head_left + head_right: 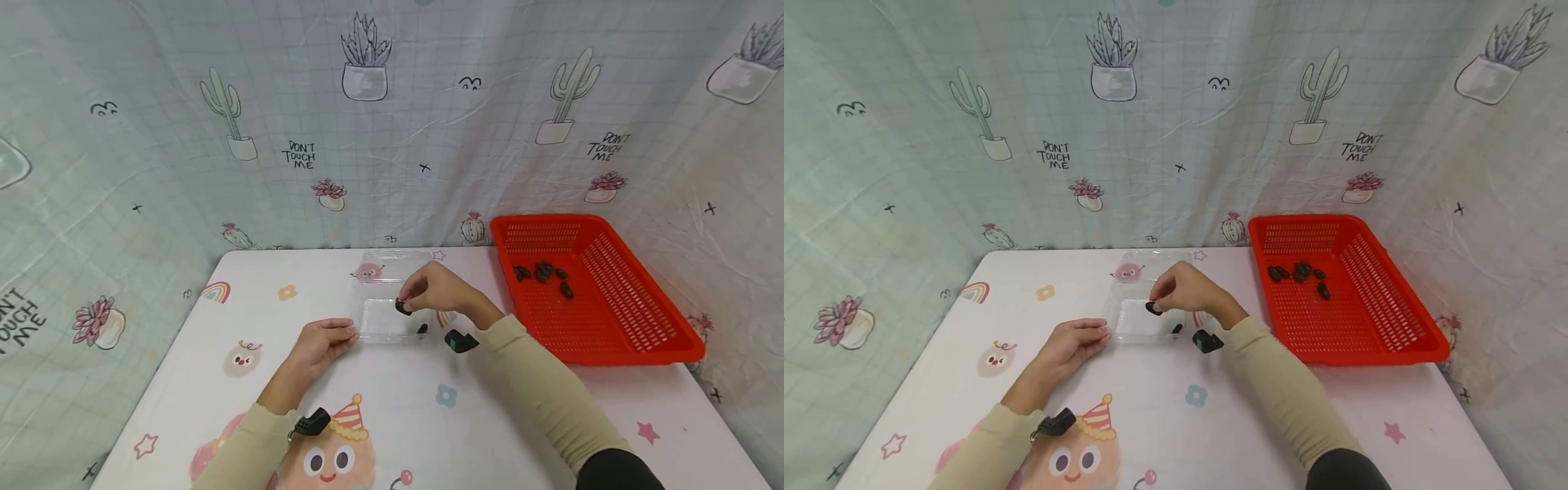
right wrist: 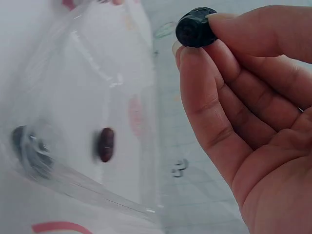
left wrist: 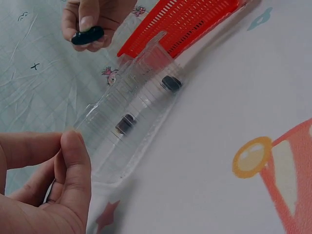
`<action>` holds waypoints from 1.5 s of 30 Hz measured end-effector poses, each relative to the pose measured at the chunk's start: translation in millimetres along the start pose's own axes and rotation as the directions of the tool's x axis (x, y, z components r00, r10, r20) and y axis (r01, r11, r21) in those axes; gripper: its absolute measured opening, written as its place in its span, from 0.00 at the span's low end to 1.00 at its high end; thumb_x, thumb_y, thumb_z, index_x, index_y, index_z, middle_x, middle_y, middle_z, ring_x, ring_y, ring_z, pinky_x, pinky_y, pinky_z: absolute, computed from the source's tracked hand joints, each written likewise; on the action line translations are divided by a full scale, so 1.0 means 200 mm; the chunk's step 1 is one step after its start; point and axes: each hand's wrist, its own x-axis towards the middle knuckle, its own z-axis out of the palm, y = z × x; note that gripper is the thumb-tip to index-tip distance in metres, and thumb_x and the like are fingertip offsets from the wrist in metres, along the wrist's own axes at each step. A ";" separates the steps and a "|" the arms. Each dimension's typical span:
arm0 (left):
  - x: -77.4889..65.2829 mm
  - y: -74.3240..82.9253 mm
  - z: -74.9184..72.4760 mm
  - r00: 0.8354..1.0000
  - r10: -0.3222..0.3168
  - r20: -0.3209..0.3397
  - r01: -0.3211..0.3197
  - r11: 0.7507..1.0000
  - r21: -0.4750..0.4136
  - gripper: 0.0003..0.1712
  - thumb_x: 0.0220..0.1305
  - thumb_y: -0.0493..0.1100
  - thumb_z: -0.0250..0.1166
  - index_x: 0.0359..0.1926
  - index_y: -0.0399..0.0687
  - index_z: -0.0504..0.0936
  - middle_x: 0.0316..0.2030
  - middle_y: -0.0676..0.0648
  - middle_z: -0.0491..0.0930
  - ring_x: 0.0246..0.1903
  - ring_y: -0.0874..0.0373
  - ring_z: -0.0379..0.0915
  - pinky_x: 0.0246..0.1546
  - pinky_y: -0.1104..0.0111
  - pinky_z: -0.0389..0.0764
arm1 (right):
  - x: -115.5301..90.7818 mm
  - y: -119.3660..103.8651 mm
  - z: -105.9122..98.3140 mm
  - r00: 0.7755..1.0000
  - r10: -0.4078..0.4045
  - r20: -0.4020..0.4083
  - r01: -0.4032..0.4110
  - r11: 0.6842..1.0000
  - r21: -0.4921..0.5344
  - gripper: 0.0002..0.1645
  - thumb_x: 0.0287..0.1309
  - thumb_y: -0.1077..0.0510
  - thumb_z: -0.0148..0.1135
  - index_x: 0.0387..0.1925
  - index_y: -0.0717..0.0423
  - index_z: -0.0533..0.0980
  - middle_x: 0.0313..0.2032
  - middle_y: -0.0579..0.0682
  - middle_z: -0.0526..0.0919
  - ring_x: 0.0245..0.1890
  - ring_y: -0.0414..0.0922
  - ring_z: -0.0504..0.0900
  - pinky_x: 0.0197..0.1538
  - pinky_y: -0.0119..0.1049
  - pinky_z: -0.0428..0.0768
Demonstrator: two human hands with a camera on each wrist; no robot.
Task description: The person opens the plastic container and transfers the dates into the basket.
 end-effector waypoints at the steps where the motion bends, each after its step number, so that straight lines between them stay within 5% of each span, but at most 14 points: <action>1: 0.00 0.00 0.00 1.000 -0.001 0.001 0.001 1.000 0.000 0.26 0.68 0.26 0.64 0.64 0.17 0.69 0.36 0.46 0.87 0.36 0.61 0.86 0.42 0.72 0.88 | -0.01 -0.01 -0.02 1.000 -0.002 -0.010 0.002 1.000 0.001 0.07 0.60 0.65 0.73 0.40 0.58 0.89 0.37 0.52 0.91 0.36 0.43 0.86 0.48 0.36 0.89; 10: 0.00 0.00 0.00 1.000 0.001 -0.001 -0.001 1.000 0.008 0.26 0.69 0.27 0.63 0.65 0.18 0.69 0.36 0.46 0.87 0.35 0.62 0.85 0.44 0.72 0.88 | -0.13 -0.09 -0.18 0.998 -0.006 -0.067 0.005 1.000 -0.005 0.08 0.60 0.64 0.73 0.42 0.59 0.89 0.39 0.54 0.91 0.37 0.46 0.87 0.48 0.38 0.89; 21: 0.01 0.00 -0.02 1.000 0.002 0.006 -0.002 1.000 0.000 0.25 0.69 0.26 0.63 0.63 0.17 0.70 0.36 0.46 0.86 0.35 0.61 0.85 0.43 0.73 0.88 | -0.24 -0.03 -0.39 0.976 0.009 -0.218 -0.012 1.000 -0.011 0.07 0.61 0.63 0.73 0.41 0.60 0.88 0.37 0.55 0.92 0.36 0.48 0.87 0.44 0.38 0.87; 34: 0.02 0.01 -0.01 1.000 -0.011 0.005 0.011 1.000 0.007 0.23 0.68 0.25 0.63 0.62 0.20 0.72 0.36 0.46 0.86 0.36 0.61 0.86 0.43 0.72 0.89 | -0.37 0.09 -0.58 0.920 0.126 -0.372 -0.127 0.992 0.022 0.12 0.62 0.59 0.73 0.45 0.62 0.88 0.41 0.54 0.90 0.41 0.51 0.85 0.44 0.39 0.87; 37: 0.01 0.01 0.00 1.000 -0.011 -0.003 0.011 1.000 0.006 0.22 0.68 0.25 0.63 0.61 0.20 0.72 0.37 0.46 0.86 0.36 0.60 0.86 0.42 0.72 0.89 | -0.40 0.11 -0.62 0.912 0.129 -0.390 -0.132 0.991 0.018 0.14 0.62 0.58 0.74 0.47 0.62 0.87 0.40 0.52 0.91 0.39 0.48 0.85 0.43 0.39 0.87; 41: 0.01 0.01 0.00 1.000 -0.012 0.000 0.012 1.000 0.002 0.22 0.69 0.26 0.63 0.61 0.20 0.72 0.38 0.44 0.86 0.37 0.60 0.86 0.43 0.71 0.89 | -0.44 0.13 -0.65 0.896 0.151 -0.417 -0.163 0.987 0.007 0.15 0.62 0.56 0.74 0.47 0.61 0.87 0.38 0.48 0.91 0.32 0.43 0.79 0.29 0.35 0.80; 45: 0.00 0.00 -0.01 1.000 -0.017 -0.003 0.017 1.000 0.005 0.23 0.69 0.25 0.63 0.62 0.19 0.71 0.38 0.44 0.86 0.37 0.60 0.86 0.44 0.72 0.89 | -0.46 0.18 -0.67 0.887 0.178 -0.425 -0.191 0.982 0.013 0.16 0.63 0.55 0.74 0.48 0.60 0.87 0.37 0.42 0.91 0.35 0.40 0.81 0.33 0.33 0.81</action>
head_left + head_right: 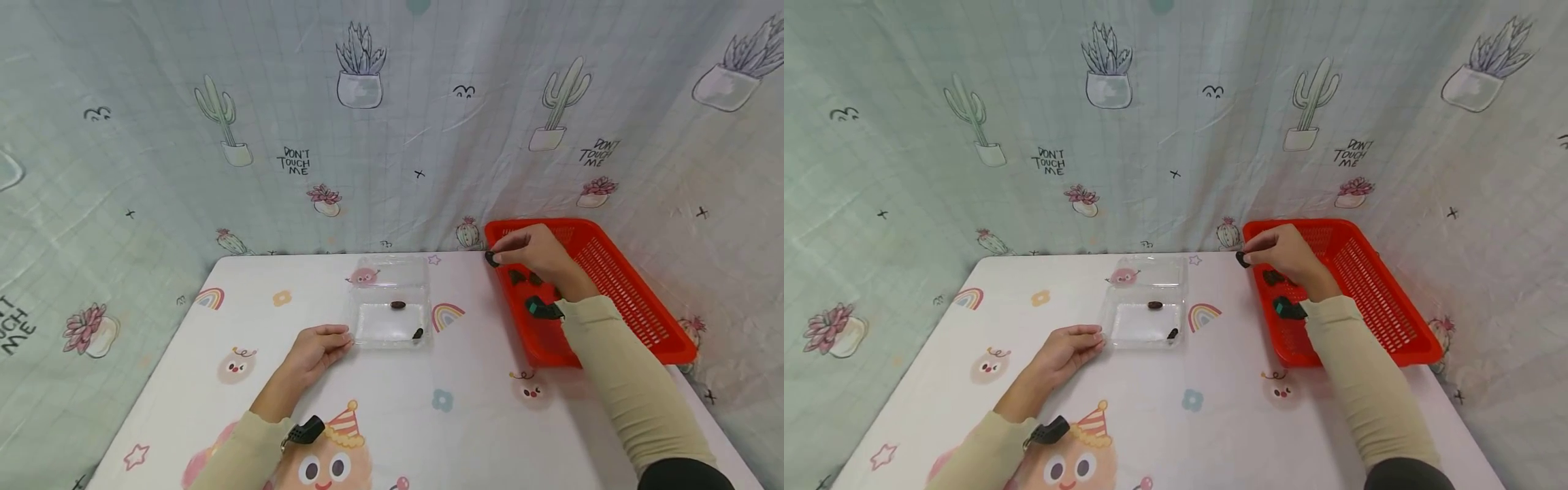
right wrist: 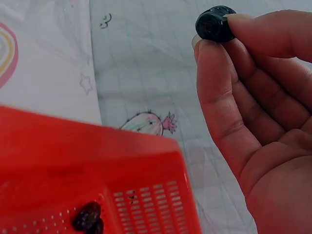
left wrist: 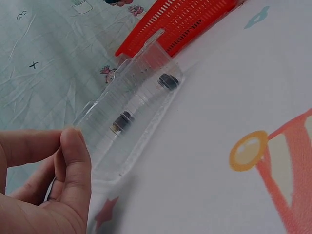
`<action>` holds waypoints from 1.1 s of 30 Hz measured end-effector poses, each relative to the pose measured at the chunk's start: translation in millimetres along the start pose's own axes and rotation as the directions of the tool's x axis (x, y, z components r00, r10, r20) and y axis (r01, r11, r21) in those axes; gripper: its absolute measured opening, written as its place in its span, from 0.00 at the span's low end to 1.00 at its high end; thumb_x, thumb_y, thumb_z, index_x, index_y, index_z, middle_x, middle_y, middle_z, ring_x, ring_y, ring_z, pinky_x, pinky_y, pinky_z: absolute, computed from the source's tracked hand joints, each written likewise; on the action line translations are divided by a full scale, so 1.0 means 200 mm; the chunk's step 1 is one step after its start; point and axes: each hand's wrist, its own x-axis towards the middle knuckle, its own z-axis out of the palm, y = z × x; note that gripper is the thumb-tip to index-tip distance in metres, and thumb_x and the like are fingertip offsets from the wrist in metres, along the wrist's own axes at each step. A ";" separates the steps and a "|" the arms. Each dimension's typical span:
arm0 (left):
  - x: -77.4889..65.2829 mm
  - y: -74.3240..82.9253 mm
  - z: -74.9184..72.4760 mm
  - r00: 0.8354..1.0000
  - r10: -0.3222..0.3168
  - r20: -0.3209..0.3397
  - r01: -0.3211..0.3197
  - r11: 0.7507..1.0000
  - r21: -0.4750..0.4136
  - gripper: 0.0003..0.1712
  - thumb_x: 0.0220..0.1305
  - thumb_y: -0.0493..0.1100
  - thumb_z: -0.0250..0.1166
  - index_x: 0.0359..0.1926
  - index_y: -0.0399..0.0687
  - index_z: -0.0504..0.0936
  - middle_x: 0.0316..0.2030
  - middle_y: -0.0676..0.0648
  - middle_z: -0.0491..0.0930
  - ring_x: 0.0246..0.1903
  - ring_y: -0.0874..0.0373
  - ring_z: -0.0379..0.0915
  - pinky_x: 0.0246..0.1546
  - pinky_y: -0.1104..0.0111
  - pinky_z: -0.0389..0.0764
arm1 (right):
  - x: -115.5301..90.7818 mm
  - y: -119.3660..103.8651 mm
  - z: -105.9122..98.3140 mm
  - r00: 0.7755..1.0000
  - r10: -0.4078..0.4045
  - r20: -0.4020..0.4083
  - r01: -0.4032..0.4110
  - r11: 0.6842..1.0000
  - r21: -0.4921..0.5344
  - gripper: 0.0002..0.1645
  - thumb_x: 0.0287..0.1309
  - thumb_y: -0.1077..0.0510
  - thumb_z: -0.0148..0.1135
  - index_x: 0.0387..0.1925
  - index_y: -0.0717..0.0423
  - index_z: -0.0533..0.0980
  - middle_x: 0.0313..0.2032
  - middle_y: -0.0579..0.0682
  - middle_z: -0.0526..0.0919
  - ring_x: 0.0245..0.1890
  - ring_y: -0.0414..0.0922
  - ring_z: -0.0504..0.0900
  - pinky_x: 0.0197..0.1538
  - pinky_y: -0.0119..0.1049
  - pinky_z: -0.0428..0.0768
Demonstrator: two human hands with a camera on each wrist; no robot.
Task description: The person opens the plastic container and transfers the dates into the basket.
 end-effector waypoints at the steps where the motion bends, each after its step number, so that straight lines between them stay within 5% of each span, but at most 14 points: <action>1: 0.00 0.00 0.00 1.000 0.000 -0.009 0.000 1.000 -0.004 0.23 0.68 0.25 0.62 0.62 0.19 0.72 0.38 0.44 0.86 0.37 0.60 0.86 0.43 0.72 0.89 | 0.00 0.01 0.00 1.000 0.005 -0.001 -0.005 1.000 0.005 0.17 0.63 0.54 0.74 0.49 0.60 0.87 0.37 0.40 0.91 0.37 0.40 0.82 0.36 0.33 0.83; 8: -0.01 -0.03 0.01 1.000 0.012 0.019 -0.012 1.000 -0.022 0.24 0.68 0.26 0.64 0.62 0.18 0.72 0.38 0.44 0.86 0.37 0.60 0.86 0.44 0.72 0.89 | -0.01 0.09 -0.07 0.999 0.041 -0.031 -0.039 0.998 0.040 0.20 0.64 0.55 0.73 0.52 0.64 0.85 0.37 0.36 0.89 0.39 0.40 0.85 0.44 0.33 0.85; 33: 0.00 -0.02 0.00 1.000 -0.019 -0.001 0.019 1.000 -0.006 0.25 0.69 0.26 0.62 0.64 0.19 0.69 0.39 0.45 0.85 0.37 0.60 0.85 0.44 0.72 0.88 | -0.03 0.37 -0.22 0.977 0.173 -0.127 -0.164 0.983 0.082 0.27 0.67 0.52 0.70 0.58 0.68 0.80 0.32 0.29 0.86 0.35 0.34 0.87 0.42 0.29 0.87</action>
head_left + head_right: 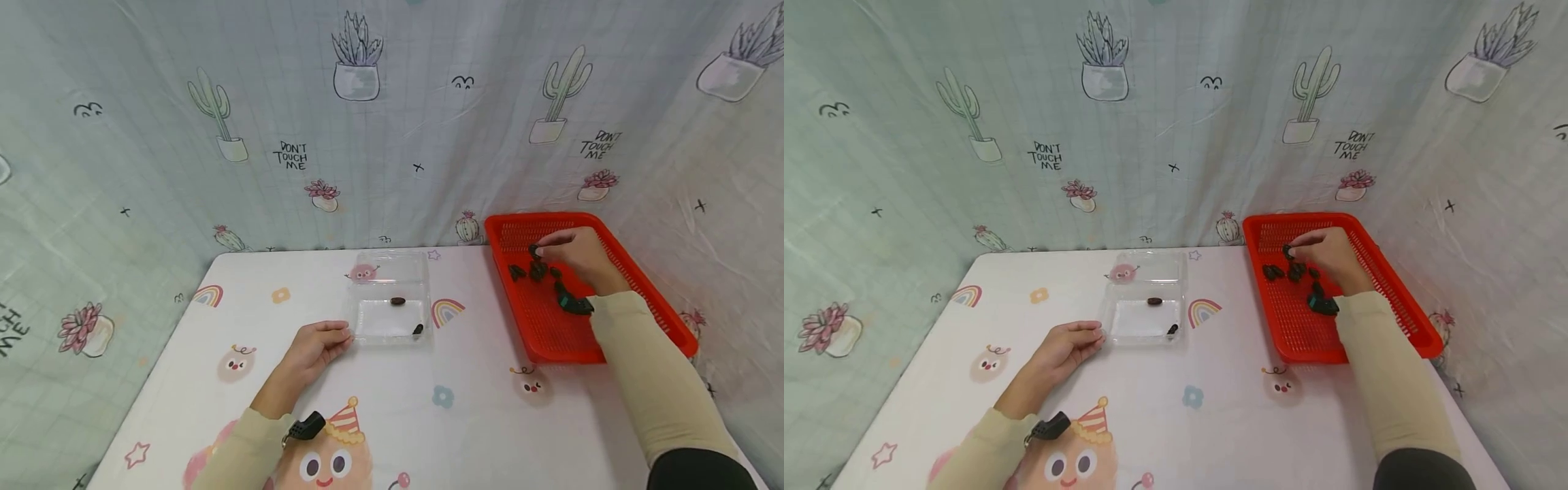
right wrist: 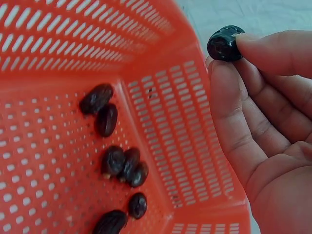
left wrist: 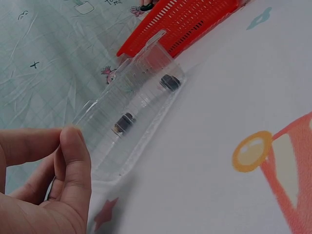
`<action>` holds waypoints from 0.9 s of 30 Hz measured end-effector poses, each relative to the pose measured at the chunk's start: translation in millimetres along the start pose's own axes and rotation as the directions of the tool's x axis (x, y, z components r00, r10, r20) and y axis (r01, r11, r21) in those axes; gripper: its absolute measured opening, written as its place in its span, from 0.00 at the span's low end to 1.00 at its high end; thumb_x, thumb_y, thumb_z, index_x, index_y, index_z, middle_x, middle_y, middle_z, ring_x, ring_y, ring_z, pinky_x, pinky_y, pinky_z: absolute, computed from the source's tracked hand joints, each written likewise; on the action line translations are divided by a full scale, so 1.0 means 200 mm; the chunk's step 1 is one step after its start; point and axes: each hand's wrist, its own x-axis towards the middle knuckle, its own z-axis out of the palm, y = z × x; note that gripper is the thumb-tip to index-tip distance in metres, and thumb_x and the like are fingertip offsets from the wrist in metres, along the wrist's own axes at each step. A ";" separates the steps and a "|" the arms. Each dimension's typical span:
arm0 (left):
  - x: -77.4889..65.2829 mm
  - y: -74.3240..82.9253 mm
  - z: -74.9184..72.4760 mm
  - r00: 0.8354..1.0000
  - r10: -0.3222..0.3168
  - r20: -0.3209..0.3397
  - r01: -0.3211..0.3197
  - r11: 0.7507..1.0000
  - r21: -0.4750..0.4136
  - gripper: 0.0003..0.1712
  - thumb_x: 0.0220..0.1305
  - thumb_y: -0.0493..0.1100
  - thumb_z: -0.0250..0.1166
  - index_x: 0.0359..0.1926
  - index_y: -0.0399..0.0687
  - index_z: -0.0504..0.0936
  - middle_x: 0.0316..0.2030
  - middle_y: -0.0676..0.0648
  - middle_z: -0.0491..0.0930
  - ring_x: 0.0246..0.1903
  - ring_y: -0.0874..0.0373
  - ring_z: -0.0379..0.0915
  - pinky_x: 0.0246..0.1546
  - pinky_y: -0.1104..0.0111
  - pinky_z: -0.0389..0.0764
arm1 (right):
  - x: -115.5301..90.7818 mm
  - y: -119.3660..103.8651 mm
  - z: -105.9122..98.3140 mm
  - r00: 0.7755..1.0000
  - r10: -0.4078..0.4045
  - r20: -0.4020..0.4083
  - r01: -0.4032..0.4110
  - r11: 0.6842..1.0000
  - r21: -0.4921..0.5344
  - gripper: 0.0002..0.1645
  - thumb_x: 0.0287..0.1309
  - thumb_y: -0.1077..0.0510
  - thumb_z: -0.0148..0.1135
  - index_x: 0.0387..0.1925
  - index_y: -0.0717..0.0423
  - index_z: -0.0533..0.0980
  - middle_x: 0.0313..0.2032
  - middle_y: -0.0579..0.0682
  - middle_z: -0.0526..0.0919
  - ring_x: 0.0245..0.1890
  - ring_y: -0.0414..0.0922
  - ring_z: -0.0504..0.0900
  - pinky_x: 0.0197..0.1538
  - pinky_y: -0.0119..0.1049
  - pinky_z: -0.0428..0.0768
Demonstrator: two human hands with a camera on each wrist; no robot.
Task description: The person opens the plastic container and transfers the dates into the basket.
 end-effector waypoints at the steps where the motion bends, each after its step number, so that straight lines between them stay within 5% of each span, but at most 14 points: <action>1: 0.00 0.00 0.00 1.000 0.002 -0.003 -0.002 1.000 -0.002 0.25 0.69 0.26 0.62 0.64 0.19 0.69 0.39 0.45 0.85 0.37 0.60 0.85 0.44 0.72 0.88 | 0.01 0.01 -0.01 1.000 0.002 -0.001 -0.002 1.000 -0.004 0.27 0.67 0.51 0.70 0.58 0.68 0.81 0.32 0.28 0.86 0.36 0.33 0.87 0.42 0.29 0.87; 6: 0.00 0.00 0.00 1.000 -0.003 0.009 0.003 1.000 0.001 0.25 0.70 0.26 0.61 0.65 0.19 0.69 0.39 0.45 0.85 0.38 0.60 0.85 0.44 0.72 0.88 | 0.02 0.06 -0.03 0.999 0.051 -0.003 -0.051 0.997 -0.062 0.29 0.67 0.47 0.70 0.60 0.64 0.80 0.34 0.26 0.84 0.38 0.31 0.85 0.50 0.32 0.85; 13: 0.00 0.00 0.00 1.000 -0.003 0.008 0.003 1.000 -0.002 0.25 0.69 0.26 0.61 0.64 0.19 0.69 0.39 0.45 0.85 0.38 0.60 0.85 0.44 0.72 0.88 | 0.00 0.13 -0.07 0.996 0.087 -0.015 -0.088 0.993 -0.084 0.31 0.69 0.46 0.68 0.61 0.65 0.79 0.36 0.29 0.84 0.39 0.33 0.85 0.67 0.59 0.78; 18: 0.00 0.02 0.00 1.000 0.002 0.009 -0.002 1.000 0.007 0.25 0.70 0.26 0.62 0.64 0.19 0.69 0.39 0.45 0.85 0.37 0.60 0.85 0.44 0.72 0.88 | 0.01 0.18 -0.08 0.994 0.110 -0.011 -0.111 0.988 -0.105 0.30 0.71 0.46 0.65 0.61 0.65 0.79 0.38 0.33 0.86 0.39 0.34 0.85 0.65 0.57 0.82; 24: 0.01 0.02 0.00 1.000 0.004 0.014 -0.004 1.000 0.004 0.25 0.69 0.27 0.63 0.64 0.19 0.69 0.39 0.45 0.85 0.39 0.60 0.85 0.45 0.72 0.88 | 0.02 0.22 -0.10 0.986 0.169 0.012 -0.166 0.979 -0.118 0.29 0.71 0.47 0.65 0.62 0.65 0.78 0.51 0.52 0.87 0.55 0.58 0.83 0.70 0.72 0.68; 27: 0.01 0.02 0.00 1.000 0.002 0.011 -0.002 1.000 0.005 0.25 0.69 0.27 0.63 0.64 0.19 0.69 0.39 0.45 0.86 0.38 0.60 0.85 0.44 0.72 0.88 | 0.02 0.23 -0.10 0.986 0.168 0.002 -0.166 0.977 -0.133 0.28 0.70 0.48 0.66 0.60 0.65 0.79 0.54 0.56 0.85 0.57 0.61 0.81 0.69 0.69 0.71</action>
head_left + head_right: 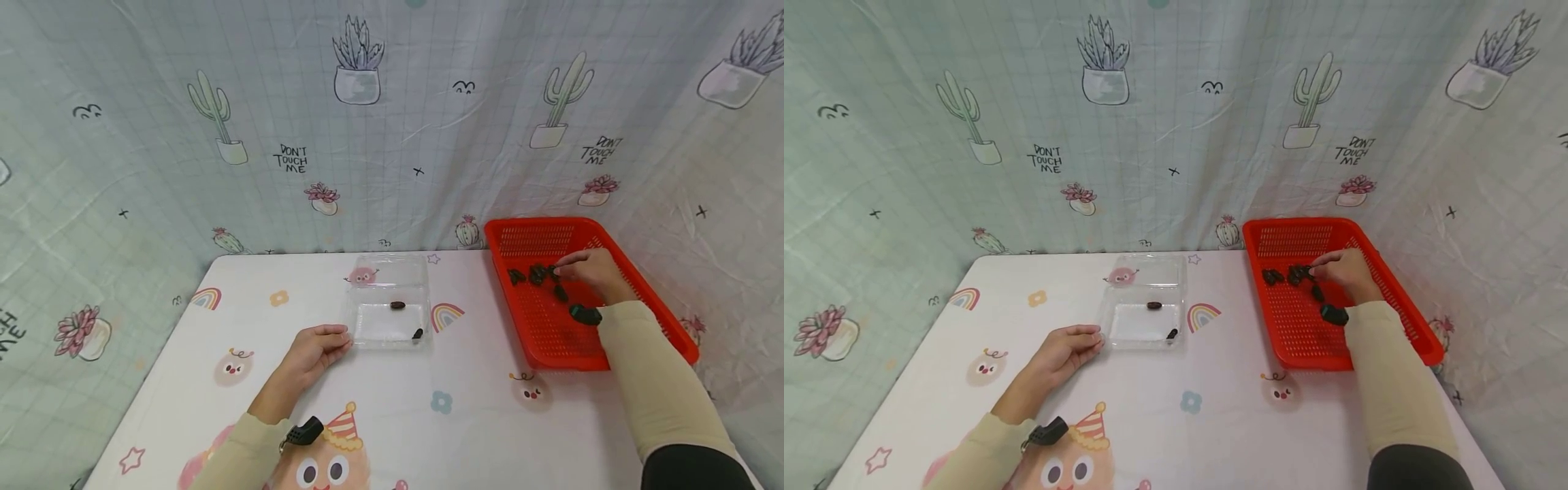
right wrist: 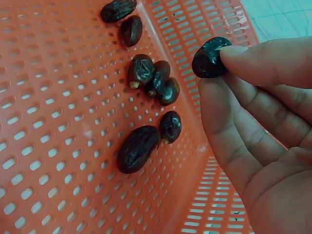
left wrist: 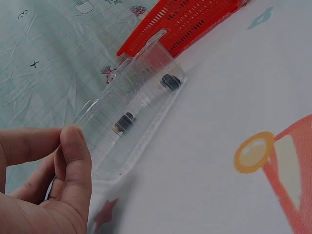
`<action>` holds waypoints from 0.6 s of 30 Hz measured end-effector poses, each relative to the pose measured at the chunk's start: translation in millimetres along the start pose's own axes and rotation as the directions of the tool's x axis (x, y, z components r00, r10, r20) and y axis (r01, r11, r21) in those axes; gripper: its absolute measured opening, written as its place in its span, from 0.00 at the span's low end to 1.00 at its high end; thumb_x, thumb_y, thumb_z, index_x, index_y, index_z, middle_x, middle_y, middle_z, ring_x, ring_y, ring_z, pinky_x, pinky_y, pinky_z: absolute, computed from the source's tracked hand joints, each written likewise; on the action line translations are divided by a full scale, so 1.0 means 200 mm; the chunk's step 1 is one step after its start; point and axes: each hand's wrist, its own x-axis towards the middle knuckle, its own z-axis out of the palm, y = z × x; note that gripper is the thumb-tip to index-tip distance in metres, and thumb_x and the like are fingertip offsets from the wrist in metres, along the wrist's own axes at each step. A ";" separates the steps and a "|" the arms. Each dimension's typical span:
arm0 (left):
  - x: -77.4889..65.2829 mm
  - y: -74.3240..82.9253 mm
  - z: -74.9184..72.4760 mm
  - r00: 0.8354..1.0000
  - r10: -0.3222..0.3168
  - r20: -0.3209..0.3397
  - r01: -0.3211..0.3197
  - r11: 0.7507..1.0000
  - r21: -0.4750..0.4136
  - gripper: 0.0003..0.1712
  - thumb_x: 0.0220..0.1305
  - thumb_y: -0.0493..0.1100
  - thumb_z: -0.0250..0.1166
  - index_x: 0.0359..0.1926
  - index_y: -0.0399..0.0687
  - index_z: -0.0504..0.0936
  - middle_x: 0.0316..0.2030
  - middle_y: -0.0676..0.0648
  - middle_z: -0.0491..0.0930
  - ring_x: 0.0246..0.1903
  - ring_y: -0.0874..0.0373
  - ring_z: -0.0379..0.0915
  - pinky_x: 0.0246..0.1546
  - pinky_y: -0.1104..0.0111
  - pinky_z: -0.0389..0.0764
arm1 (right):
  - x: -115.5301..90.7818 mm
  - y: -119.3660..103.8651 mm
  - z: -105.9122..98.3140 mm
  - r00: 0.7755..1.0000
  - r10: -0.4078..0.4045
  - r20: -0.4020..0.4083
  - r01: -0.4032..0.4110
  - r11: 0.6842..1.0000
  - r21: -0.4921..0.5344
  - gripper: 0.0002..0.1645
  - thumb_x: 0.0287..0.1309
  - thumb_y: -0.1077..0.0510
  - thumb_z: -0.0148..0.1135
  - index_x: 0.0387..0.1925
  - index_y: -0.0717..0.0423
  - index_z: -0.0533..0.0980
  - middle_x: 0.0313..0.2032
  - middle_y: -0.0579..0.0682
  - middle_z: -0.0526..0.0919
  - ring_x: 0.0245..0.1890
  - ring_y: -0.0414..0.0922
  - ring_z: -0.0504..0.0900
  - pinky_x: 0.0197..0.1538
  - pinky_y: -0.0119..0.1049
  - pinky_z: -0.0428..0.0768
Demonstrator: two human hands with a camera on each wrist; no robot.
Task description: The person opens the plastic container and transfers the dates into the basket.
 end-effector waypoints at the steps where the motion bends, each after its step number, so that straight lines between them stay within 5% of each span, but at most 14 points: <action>1: 0.00 0.00 0.00 1.000 -0.001 0.000 0.001 1.000 0.000 0.25 0.69 0.26 0.63 0.64 0.19 0.70 0.39 0.45 0.86 0.38 0.60 0.85 0.44 0.72 0.88 | 0.00 0.00 0.00 1.000 -0.003 -0.005 0.003 1.000 -0.005 0.28 0.70 0.48 0.66 0.60 0.65 0.80 0.52 0.55 0.85 0.56 0.60 0.82 0.68 0.67 0.74; 9: 0.00 0.00 0.00 1.000 0.000 0.004 0.000 1.000 -0.007 0.25 0.69 0.26 0.62 0.64 0.19 0.69 0.38 0.46 0.86 0.37 0.60 0.85 0.43 0.72 0.88 | 0.02 0.03 0.01 0.999 -0.036 -0.030 0.034 0.998 -0.055 0.25 0.68 0.50 0.68 0.56 0.65 0.83 0.43 0.44 0.88 0.40 0.42 0.85 0.54 0.48 0.85; 18: -0.01 0.00 0.00 1.000 0.001 0.008 -0.001 1.000 -0.008 0.24 0.70 0.25 0.60 0.64 0.19 0.68 0.38 0.46 0.86 0.37 0.61 0.85 0.44 0.72 0.88 | 0.05 0.07 0.02 0.998 -0.031 -0.048 0.026 0.995 -0.096 0.21 0.68 0.51 0.68 0.52 0.64 0.85 0.43 0.51 0.90 0.44 0.50 0.85 0.54 0.52 0.85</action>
